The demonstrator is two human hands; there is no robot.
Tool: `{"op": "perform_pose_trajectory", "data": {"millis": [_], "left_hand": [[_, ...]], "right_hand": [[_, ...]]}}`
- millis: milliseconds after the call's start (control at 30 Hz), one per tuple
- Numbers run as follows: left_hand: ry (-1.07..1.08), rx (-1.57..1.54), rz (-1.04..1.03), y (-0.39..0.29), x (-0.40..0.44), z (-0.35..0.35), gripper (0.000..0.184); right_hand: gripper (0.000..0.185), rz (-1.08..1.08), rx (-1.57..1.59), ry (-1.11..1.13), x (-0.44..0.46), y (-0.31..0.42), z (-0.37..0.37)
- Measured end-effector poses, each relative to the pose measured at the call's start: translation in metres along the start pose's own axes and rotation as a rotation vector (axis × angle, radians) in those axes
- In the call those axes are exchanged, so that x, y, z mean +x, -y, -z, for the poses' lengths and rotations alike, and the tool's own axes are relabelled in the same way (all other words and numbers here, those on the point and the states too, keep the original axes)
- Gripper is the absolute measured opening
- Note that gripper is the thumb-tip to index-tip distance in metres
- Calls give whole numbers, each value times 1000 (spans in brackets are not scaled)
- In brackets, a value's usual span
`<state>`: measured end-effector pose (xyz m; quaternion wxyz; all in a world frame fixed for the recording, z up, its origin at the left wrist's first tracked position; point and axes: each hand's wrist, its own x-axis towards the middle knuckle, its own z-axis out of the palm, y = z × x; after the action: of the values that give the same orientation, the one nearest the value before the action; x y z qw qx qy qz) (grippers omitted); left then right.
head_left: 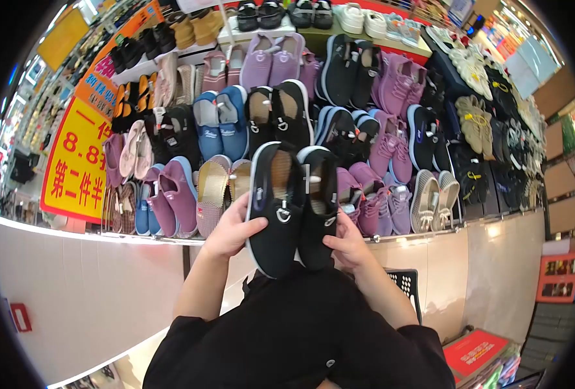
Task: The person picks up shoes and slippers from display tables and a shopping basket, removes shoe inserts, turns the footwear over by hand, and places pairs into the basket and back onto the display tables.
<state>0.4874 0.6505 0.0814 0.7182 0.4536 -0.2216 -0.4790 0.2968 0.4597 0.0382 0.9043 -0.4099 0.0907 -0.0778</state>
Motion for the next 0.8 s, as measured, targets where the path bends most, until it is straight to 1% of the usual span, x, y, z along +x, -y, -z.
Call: {"op": "perform_pose_trajectory", "data": {"millis": [33,67,100,133,200,233,267,367,433,467,500,567,800], "left_hand": [[-23,-19,19,5,3,0,60],[-46,-9,8,10,6,-1,57],[-71,1,-1,14,8,-3,53],[-85,23,-20,17,10,-6,47],[-90,-3,33,16,12,-9,46],[-95,-16,45,15,13,-11,44],[-110,-20,34,16,13,-12,44],[-132,14,7,22,11,-13,48],[-127,43,6,23,7,-10,55],[-117,47,7,19,3,-13,62],[-112,38,10,20,0,-14,62],[-124,128,-54,21,-3,-14,66],[-172,204,-62,18,-7,-25,66]], "right_hand": [[85,22,-9,-49,-2,4,0],[85,77,-28,-51,-2,0,6],[83,80,-23,-63,-1,-2,12],[85,43,4,-54,-3,-3,20],[88,-6,26,-29,-5,-2,20],[92,-21,113,-24,-8,-1,19],[95,-37,200,-20,-8,2,18],[99,-72,211,22,-8,5,16],[97,-86,191,39,-4,5,17],[95,-93,171,50,-4,6,17],[95,-95,165,41,-4,6,18],[93,-81,97,56,-1,5,18],[93,-73,41,90,4,11,20]]}}
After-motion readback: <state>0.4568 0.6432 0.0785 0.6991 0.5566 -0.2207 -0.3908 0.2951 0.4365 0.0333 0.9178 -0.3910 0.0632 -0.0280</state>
